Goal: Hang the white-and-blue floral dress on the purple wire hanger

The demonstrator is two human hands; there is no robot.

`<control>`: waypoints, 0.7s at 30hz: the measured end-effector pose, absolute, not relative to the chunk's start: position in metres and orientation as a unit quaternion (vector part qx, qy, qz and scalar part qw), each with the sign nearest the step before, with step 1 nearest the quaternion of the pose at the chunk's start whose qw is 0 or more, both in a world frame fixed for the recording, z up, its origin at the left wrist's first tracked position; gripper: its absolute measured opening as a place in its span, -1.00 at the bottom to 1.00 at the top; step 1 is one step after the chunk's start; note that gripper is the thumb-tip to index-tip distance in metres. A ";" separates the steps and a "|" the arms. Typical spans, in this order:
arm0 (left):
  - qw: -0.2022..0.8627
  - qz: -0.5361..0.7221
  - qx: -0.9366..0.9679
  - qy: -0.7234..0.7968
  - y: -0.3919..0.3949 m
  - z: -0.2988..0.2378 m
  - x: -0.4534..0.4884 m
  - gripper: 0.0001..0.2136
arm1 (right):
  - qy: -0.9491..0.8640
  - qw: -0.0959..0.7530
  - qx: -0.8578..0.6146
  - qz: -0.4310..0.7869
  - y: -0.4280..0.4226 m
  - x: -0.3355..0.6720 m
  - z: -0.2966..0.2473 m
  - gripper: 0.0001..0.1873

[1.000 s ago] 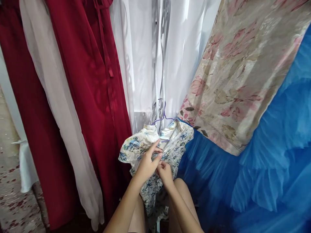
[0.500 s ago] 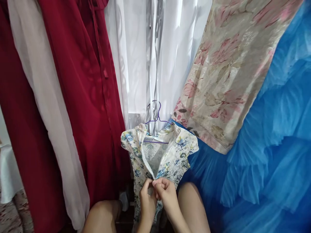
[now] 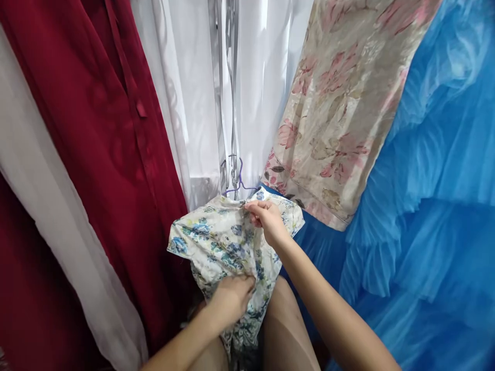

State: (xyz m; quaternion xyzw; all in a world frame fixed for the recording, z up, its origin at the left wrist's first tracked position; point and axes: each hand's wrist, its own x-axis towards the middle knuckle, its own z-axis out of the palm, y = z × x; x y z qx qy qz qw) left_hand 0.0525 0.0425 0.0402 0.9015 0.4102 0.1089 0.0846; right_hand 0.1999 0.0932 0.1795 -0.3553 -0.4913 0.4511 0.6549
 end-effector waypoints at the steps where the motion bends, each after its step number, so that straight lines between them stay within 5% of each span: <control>1: 0.087 0.174 0.892 0.407 0.050 0.057 0.047 -0.82 | -0.498 0.653 -0.357 0.446 0.089 0.200 0.177 -0.83; 5: 0.064 0.454 0.787 0.412 0.079 0.134 0.032 -0.70 | -0.528 0.644 -0.362 0.419 0.075 0.200 0.173 -0.80; 9: -0.056 0.441 0.825 0.348 0.096 0.187 0.035 -0.77 | -0.555 0.656 -0.352 0.370 0.074 0.201 0.172 -0.77; 14: -0.135 0.461 0.811 0.332 0.096 0.191 0.039 -0.83 | -0.537 0.681 -0.350 0.355 0.083 0.192 0.152 -0.67; 21: -0.035 0.617 0.706 0.347 0.097 0.173 0.025 -0.80 | -0.546 0.641 -0.407 0.354 0.097 0.176 0.130 -0.72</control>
